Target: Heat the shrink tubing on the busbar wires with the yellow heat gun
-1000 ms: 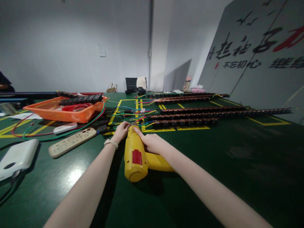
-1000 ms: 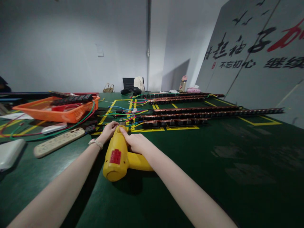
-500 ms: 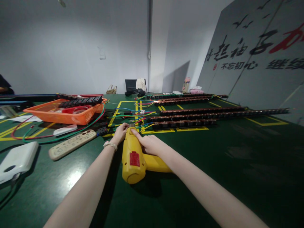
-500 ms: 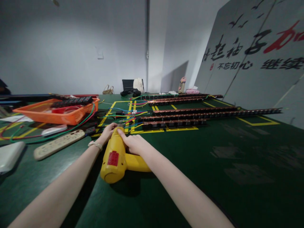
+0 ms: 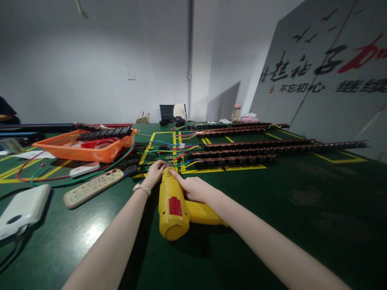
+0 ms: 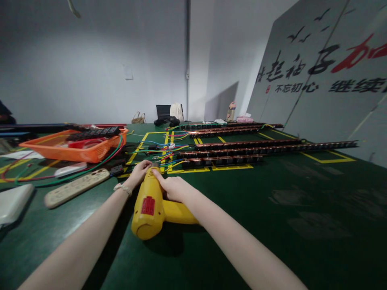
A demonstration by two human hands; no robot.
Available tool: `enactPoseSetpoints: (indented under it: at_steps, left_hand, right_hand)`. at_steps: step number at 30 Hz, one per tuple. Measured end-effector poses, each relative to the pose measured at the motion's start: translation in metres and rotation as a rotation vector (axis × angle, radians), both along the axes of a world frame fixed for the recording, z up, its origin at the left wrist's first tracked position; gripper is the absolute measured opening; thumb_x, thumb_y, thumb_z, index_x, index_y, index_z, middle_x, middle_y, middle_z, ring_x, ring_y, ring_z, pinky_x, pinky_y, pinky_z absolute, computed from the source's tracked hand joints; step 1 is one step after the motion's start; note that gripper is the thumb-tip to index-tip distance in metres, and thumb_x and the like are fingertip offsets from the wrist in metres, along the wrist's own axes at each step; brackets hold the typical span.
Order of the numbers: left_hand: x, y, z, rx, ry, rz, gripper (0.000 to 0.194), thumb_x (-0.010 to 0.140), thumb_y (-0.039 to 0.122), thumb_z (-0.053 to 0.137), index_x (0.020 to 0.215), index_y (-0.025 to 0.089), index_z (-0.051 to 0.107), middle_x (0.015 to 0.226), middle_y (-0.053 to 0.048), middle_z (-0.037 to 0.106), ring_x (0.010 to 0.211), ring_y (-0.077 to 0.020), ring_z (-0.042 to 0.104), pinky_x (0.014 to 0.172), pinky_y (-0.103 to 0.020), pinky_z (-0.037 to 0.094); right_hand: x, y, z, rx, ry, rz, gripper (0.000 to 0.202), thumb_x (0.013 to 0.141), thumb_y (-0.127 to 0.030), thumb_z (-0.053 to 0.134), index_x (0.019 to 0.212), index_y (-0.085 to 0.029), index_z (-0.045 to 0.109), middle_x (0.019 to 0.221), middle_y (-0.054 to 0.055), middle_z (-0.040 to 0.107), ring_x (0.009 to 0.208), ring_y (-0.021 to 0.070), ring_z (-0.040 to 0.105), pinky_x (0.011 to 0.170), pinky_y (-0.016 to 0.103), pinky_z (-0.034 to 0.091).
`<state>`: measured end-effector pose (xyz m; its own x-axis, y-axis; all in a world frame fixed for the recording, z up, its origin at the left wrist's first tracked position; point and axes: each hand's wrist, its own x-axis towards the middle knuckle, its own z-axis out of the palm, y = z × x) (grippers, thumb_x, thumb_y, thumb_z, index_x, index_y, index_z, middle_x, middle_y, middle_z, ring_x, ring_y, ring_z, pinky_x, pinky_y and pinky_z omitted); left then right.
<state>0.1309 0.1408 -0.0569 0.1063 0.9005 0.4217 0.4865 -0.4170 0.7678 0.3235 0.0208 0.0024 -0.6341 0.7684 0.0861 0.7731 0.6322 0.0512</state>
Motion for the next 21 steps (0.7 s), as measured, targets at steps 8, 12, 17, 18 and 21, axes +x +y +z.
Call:
enactPoseSetpoints:
  at_steps: [8,12,17,18,21]
  left_hand:
    - [0.002,0.003,-0.007,-0.028,-0.096,-0.057,0.015,0.077,0.030,0.048,0.080,0.019,0.057,0.069,-0.002,0.062,0.067,-0.0173,0.061,0.064,-0.029,0.047]
    - [0.001,0.003,-0.008,-0.033,-0.094,-0.055,0.014,0.077,0.030,0.048,0.079,0.019,0.057,0.068,-0.002,0.063,0.067,-0.0172,0.061,0.066,-0.030,0.047]
    - [0.002,0.004,-0.009,-0.059,-0.148,-0.076,0.012,0.077,0.028,0.049,0.079,0.019,0.056,0.067,-0.002,0.062,0.067,-0.0167,0.062,0.066,-0.030,0.049]
    - [0.002,0.004,-0.009,-0.057,-0.148,-0.074,0.012,0.077,0.028,0.049,0.079,0.019,0.056,0.067,-0.002,0.062,0.066,-0.0168,0.062,0.065,-0.030,0.049]
    - [0.001,0.005,-0.009,-0.048,-0.131,-0.070,0.012,0.077,0.028,0.049,0.079,0.019,0.056,0.067,-0.002,0.063,0.066,-0.0173,0.062,0.064,-0.030,0.049]
  right_hand:
    - [0.030,-0.008,0.004,-0.049,-0.016,-0.077,0.090,0.075,-0.015,0.048,0.146,-0.014,-0.007,0.092,0.014,0.067,0.079,0.0276,0.064,0.064,0.033,0.041]
    - [0.043,-0.011,0.004,-0.013,-0.022,-0.117,0.088,0.077,-0.016,0.046,0.146,-0.015,-0.009,0.089,0.012,0.067,0.076,0.0273,0.064,0.064,0.033,0.040]
    - [0.052,-0.012,0.004,0.016,-0.025,-0.181,0.086,0.077,-0.014,0.043,0.146,-0.015,-0.007,0.088,0.011,0.067,0.076,0.0256,0.063,0.064,0.033,0.039]
    - [0.053,-0.012,0.005,0.020,-0.027,-0.192,0.086,0.077,-0.014,0.043,0.146,-0.015,-0.007,0.088,0.011,0.067,0.076,0.0256,0.063,0.065,0.033,0.039]
    - [0.055,-0.012,0.006,0.019,-0.032,-0.219,0.086,0.077,-0.014,0.044,0.146,-0.013,-0.006,0.085,0.012,0.067,0.076,0.0263,0.063,0.064,0.032,0.038]
